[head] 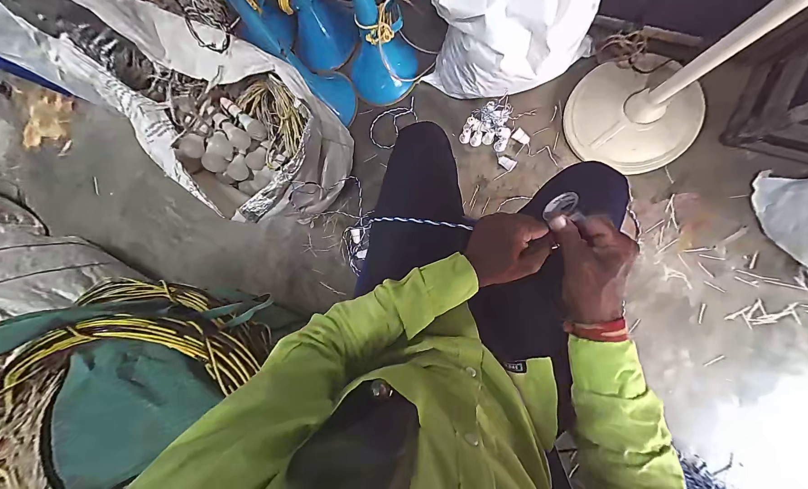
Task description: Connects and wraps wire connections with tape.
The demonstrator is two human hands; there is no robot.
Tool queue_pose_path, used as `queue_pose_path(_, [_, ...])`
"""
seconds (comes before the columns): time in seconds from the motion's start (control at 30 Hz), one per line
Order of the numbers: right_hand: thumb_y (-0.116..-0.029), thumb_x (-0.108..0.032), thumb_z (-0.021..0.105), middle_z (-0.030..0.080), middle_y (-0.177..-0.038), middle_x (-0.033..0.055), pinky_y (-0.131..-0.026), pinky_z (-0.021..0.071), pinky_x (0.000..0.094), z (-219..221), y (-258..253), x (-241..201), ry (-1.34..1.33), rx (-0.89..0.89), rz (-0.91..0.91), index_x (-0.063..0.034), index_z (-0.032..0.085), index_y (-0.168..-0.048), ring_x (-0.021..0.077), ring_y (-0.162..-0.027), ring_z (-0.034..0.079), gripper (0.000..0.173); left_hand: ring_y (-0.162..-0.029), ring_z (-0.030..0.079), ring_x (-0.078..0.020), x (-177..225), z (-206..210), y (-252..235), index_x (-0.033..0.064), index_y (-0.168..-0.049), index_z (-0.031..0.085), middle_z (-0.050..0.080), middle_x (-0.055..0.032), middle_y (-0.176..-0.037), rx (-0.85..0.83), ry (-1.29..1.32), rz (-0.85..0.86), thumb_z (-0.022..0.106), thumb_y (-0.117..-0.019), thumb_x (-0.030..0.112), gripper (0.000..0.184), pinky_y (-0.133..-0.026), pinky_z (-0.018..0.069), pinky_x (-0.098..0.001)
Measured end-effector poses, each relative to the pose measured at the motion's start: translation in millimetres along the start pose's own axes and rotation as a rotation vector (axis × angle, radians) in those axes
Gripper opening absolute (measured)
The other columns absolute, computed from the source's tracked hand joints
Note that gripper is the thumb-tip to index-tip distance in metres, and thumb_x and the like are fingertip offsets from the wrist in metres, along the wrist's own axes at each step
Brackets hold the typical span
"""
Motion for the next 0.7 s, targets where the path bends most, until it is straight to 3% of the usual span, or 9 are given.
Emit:
queue_pose_path(0.07, [-0.0943,-0.033,0.073,0.062,-0.083,-0.0008,-0.063,0.0514,0.0287,2,-17,-3,0.077,-0.051,0.107,-0.0098,0.063,-0.077,0.0062,-0.07,0.058,0.031,-0.055,0.057,-0.0199,-4,-2,-6,-0.0007,-0.067,0.063,0.058,-0.0094,-0.06,-0.004,0.036,-0.092,0.063,-0.0955,0.009,0.03,-0.054,0.0475,-0.0416])
queue_pose_path(0.13, [-0.0926,-0.039,0.074,0.065,-0.082,0.0059,-0.062,0.0532,0.0416,11,-43,-5,0.166,-0.062,0.158,-0.0065,0.065,-0.078,0.0165,-0.069,0.061,0.037,-0.054,0.057,-0.0164,-10,-7,-14,-0.0009,-0.074,0.069,0.061,-0.0083,-0.061,0.032,0.074,-0.197,0.059,-0.1001,0.013,0.031,-0.054,0.0483,-0.0387])
queue_pose_path(0.3, [-0.0983,-0.03,0.063,0.067,-0.117,0.0313,-0.098,0.0459,0.0679,-8,-147,13,0.567,0.134,0.394,0.006,0.07,-0.113,0.0485,-0.114,0.064,0.039,-0.062,0.064,-0.0173,28,-20,-8,-0.0013,-0.084,0.075,0.068,-0.0098,-0.069,-0.099,0.059,-0.206,0.059,-0.0993,0.013,0.026,-0.061,0.054,-0.0403])
queue_pose_path(0.37, [-0.0967,-0.038,0.068,0.068,-0.114,0.029,-0.096,0.0491,0.0634,-44,-164,19,0.424,0.211,0.379,0.0055,0.069,-0.115,0.0428,-0.107,0.066,0.047,-0.06,0.06,-0.0086,32,-18,11,-0.0001,-0.083,0.075,0.066,-0.0048,-0.067,-0.026,0.176,-0.315,0.062,-0.0987,0.014,0.025,-0.06,0.0519,-0.0311])
queue_pose_path(0.43, [-0.0982,-0.046,0.066,0.07,-0.099,0.0132,-0.082,0.0594,0.0465,-55,-165,-3,0.238,0.227,0.197,-0.0024,0.07,-0.107,0.022,-0.086,0.07,0.045,-0.065,0.063,-0.0062,6,-29,-5,0.0012,-0.091,0.077,0.071,-0.004,-0.075,0.027,0.307,-0.438,0.063,-0.099,0.016,0.022,-0.065,0.0553,-0.0298])
queue_pose_path(0.5, [-0.1031,-0.044,0.059,0.064,-0.082,-0.0024,-0.065,0.0562,0.0304,-57,-102,-27,0.133,0.135,0.092,-0.0099,0.071,-0.103,0.0062,-0.068,0.061,0.036,-0.063,0.063,-0.01,6,-33,10,0.0039,-0.096,0.077,0.072,-0.0061,-0.078,-0.023,0.391,-0.509,0.062,-0.1025,0.025,0.027,-0.059,0.0551,-0.0314])
queue_pose_path(0.53, [-0.105,-0.04,0.056,0.062,-0.077,-0.0028,-0.06,0.054,0.0288,-53,-79,-39,0.089,0.106,0.031,-0.0075,0.07,-0.105,0.0057,-0.063,0.058,0.035,-0.057,0.06,-0.0096,6,-40,5,0.0047,-0.093,0.077,0.07,-0.0059,-0.074,-0.04,0.42,-0.485,0.061,-0.1036,0.028,0.03,-0.051,0.0506,-0.028])
queue_pose_path(0.57, [-0.1064,-0.039,0.054,0.062,-0.076,-0.0037,-0.06,0.0554,0.0267,-46,-57,-47,0.055,0.085,-0.026,-0.0081,0.068,-0.104,0.005,-0.063,0.059,0.034,-0.054,0.057,-0.0082,7,-47,-1,0.0054,-0.089,0.076,0.068,-0.0045,-0.071,-0.052,0.465,-0.464,0.06,-0.1037,0.028,0.031,-0.049,0.0473,-0.0252])
queue_pose_path(0.7, [-0.105,-0.021,0.059,0.074,-0.112,0.005,-0.092,0.06,0.0342,-11,-1,-42,-0.087,0.001,-0.226,-0.0001,0.067,-0.118,0.0128,-0.102,0.072,0.026,-0.047,0.039,-0.002,26,-51,2,0.0087,-0.071,0.068,0.049,0.0043,-0.057,-0.023,0.686,-0.501,0.058,-0.1005,0.016,0.032,-0.044,0.0323,-0.0169])
Point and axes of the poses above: each hand's wrist, its own y-axis away from the middle knuckle, its own z-axis out of the palm, x = y × z, the point moved 1 cm from there along -y, towards the middle knuckle
